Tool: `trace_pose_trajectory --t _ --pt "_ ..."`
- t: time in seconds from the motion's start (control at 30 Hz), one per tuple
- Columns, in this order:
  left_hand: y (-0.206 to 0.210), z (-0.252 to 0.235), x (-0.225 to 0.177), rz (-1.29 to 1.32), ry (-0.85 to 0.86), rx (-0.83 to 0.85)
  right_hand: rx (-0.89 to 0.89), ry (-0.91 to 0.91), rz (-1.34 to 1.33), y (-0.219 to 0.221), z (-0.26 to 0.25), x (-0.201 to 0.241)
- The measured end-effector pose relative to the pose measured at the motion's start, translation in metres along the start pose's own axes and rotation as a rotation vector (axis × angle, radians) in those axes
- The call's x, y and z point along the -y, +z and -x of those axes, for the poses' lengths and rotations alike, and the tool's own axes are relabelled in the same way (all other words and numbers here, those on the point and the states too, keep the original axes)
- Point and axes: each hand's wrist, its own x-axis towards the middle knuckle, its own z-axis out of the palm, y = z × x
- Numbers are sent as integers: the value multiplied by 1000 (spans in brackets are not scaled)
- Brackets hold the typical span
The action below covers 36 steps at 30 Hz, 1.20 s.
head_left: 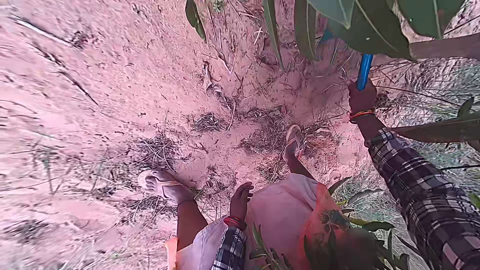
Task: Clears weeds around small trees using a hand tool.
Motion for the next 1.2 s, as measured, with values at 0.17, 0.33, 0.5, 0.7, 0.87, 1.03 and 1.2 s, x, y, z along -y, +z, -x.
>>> trace_pose_trajectory --t 0.17,0.33,0.5,0.7,0.87,1.03,1.2 --pt "4 7 4 14 -17 37 -292 -224 -555 -39 12 43" --pt "-4 18 9 31 -2 64 -394 54 -440 99 45 -63" --pt "-8 15 3 17 20 26 172 537 -70 159 90 -106" --pt "-2 5 -1 -30 18 9 -6 284 -198 58 34 -72" --pt "3 2 6 -54 -19 23 -369 -110 -472 -59 -44 5" --pt "10 1 13 -43 -53 12 -530 5 -291 12 -54 -75" --pt "17 -7 13 -46 -71 23 112 410 101 91 24 -153"
